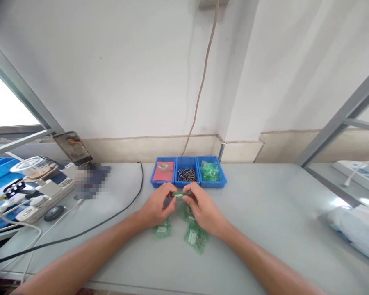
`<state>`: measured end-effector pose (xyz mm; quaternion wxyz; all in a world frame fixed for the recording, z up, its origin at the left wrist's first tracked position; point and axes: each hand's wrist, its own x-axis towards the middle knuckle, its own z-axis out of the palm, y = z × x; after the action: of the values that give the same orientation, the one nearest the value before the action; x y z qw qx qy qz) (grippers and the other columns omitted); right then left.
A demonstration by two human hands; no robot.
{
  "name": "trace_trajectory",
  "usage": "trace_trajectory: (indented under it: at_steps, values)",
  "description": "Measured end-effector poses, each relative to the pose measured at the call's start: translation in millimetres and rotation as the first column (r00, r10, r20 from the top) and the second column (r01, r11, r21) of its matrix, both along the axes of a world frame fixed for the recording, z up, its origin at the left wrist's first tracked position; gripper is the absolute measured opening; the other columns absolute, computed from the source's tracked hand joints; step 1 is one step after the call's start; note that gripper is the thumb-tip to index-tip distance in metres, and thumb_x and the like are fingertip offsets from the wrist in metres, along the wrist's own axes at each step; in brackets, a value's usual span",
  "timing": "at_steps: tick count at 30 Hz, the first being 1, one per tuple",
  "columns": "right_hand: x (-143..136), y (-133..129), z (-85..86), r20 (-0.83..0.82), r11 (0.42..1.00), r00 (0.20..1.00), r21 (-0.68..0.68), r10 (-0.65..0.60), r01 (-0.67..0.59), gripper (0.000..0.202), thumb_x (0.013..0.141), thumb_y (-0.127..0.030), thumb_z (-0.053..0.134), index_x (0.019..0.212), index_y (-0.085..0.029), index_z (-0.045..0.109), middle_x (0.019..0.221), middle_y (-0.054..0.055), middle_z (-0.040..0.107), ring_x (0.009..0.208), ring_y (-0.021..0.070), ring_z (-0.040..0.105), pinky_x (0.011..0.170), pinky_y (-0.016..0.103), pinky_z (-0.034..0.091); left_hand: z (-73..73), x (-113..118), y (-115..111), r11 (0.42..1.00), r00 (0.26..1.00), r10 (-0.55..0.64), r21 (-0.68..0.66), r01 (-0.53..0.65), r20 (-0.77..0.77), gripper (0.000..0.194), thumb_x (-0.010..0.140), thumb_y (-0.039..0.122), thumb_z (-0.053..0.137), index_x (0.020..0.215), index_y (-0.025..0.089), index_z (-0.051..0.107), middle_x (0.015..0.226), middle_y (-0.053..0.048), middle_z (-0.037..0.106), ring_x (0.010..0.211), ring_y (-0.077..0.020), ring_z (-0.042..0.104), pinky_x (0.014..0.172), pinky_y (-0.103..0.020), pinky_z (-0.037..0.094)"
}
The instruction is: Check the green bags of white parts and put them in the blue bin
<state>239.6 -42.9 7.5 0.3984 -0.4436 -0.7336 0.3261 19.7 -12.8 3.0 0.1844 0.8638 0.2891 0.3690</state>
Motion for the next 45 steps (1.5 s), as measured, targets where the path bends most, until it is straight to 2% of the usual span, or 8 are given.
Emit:
trace_trajectory:
  at_steps: [6,22,36,45]
  values:
    - [2.2,2.4,2.2,0.027,0.999,0.999,0.016,-0.039,0.039,0.014,0.108,-0.037,0.049,0.106,-0.026,0.056,0.096,0.002,0.062,0.084,0.021,0.057,0.078,0.035,0.048,0.4,-0.4,-0.2,0.999,1.0,0.004,-0.034,-0.004,0.005,0.009,0.099,0.017,0.05,0.107,0.02,0.053,0.098,-0.006,0.06,0.089,-0.0209,0.057,0.082,-0.034,0.048]
    - [3.9,3.3,0.4,0.04,0.996,0.996,0.033,-0.082,0.08,0.016,0.107,-0.039,0.053,0.107,-0.026,0.061,0.092,0.001,0.066,0.078,0.0198,0.059,0.074,0.033,0.048,2.9,-0.8,-1.0,0.999,1.0,0.007,-0.032,-0.007,-0.019,0.007,0.104,0.024,0.049,0.106,0.02,0.055,0.097,-0.006,0.062,0.09,-0.0214,0.057,0.082,-0.035,0.047]
    - [3.2,2.7,1.1,0.055,0.997,0.995,0.028,-0.08,0.079,0.018,0.107,-0.041,0.052,0.109,-0.026,0.062,0.09,0.0,0.065,0.077,0.02,0.059,0.073,0.033,0.049,3.3,0.1,-0.7,0.999,1.0,0.005,-0.032,-0.006,-0.026,0.011,0.106,0.028,0.048,0.103,0.02,0.056,0.096,-0.006,0.062,0.089,-0.021,0.057,0.082,-0.034,0.047]
    - [2.8,3.1,1.1,0.052,0.996,0.995,0.024,-0.088,0.087,0.019,0.107,-0.042,0.053,0.108,-0.026,0.062,0.087,0.0,0.064,0.075,0.0201,0.059,0.069,0.032,0.048,0.9,-0.8,0.0,0.999,0.999,0.024,-0.035,-0.025,-0.043,0.02,0.109,0.036,0.046,0.104,0.02,0.056,0.097,-0.006,0.062,0.09,-0.021,0.057,0.082,-0.035,0.047]
